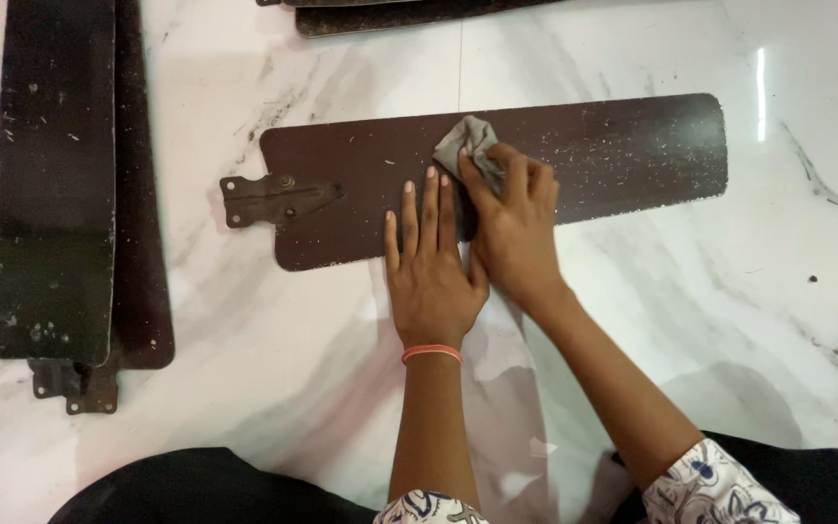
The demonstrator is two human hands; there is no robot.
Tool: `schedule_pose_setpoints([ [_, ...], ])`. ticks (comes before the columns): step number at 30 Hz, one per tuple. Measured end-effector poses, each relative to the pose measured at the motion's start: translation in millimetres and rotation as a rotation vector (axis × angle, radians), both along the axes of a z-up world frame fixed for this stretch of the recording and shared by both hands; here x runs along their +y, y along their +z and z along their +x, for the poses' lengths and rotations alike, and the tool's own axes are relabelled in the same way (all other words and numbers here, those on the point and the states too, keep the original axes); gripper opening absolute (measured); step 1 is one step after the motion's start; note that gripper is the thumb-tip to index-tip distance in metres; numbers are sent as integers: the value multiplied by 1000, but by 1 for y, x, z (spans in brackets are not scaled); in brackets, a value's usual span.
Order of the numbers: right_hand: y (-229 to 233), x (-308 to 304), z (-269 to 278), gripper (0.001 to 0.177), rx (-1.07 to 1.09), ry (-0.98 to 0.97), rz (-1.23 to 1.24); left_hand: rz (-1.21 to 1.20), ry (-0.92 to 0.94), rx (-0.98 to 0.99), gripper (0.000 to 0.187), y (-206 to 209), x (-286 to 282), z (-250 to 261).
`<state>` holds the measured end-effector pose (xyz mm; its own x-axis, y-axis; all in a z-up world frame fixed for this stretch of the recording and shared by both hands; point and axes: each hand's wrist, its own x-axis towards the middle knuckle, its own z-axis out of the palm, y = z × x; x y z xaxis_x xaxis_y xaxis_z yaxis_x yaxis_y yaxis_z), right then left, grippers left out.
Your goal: The person is cleaning several dark brown metal plates on a white marble floor using a cloth. They wipe the surface of each plate, removing dust and debris, and then stack the cleaned plates together.
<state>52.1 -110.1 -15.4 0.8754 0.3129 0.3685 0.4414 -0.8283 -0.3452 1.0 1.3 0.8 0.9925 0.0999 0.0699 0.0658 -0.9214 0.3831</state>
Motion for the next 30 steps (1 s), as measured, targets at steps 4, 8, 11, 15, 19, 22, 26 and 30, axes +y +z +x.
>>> schedule_pose_setpoints([
  [4,-10,-42,23,56,-80,-84,-99,3,4,-32,71,-3,-1,-1],
  [8,-23,-111,39,57,-61,-323,-36,38,-2,-22,71,-5,-1,-2],
  [11,-30,-149,41,49,-111,-434,-52,36,5,-40,69,-5,-1,-2],
  [15,-31,-136,42,50,-96,-479,-49,34,6,-26,70,-5,-1,-2],
  [19,-19,-69,27,68,-104,-269,-73,21,3,-42,70,-3,-2,-1],
  [22,-4,-13,6,63,-47,-30,-17,17,-6,-4,74,-1,0,-1],
  [26,7,3,-4,61,40,70,81,14,-7,42,77,0,0,1],
  [30,-8,-33,19,56,-76,-24,-74,27,6,-22,71,-3,-2,0],
])
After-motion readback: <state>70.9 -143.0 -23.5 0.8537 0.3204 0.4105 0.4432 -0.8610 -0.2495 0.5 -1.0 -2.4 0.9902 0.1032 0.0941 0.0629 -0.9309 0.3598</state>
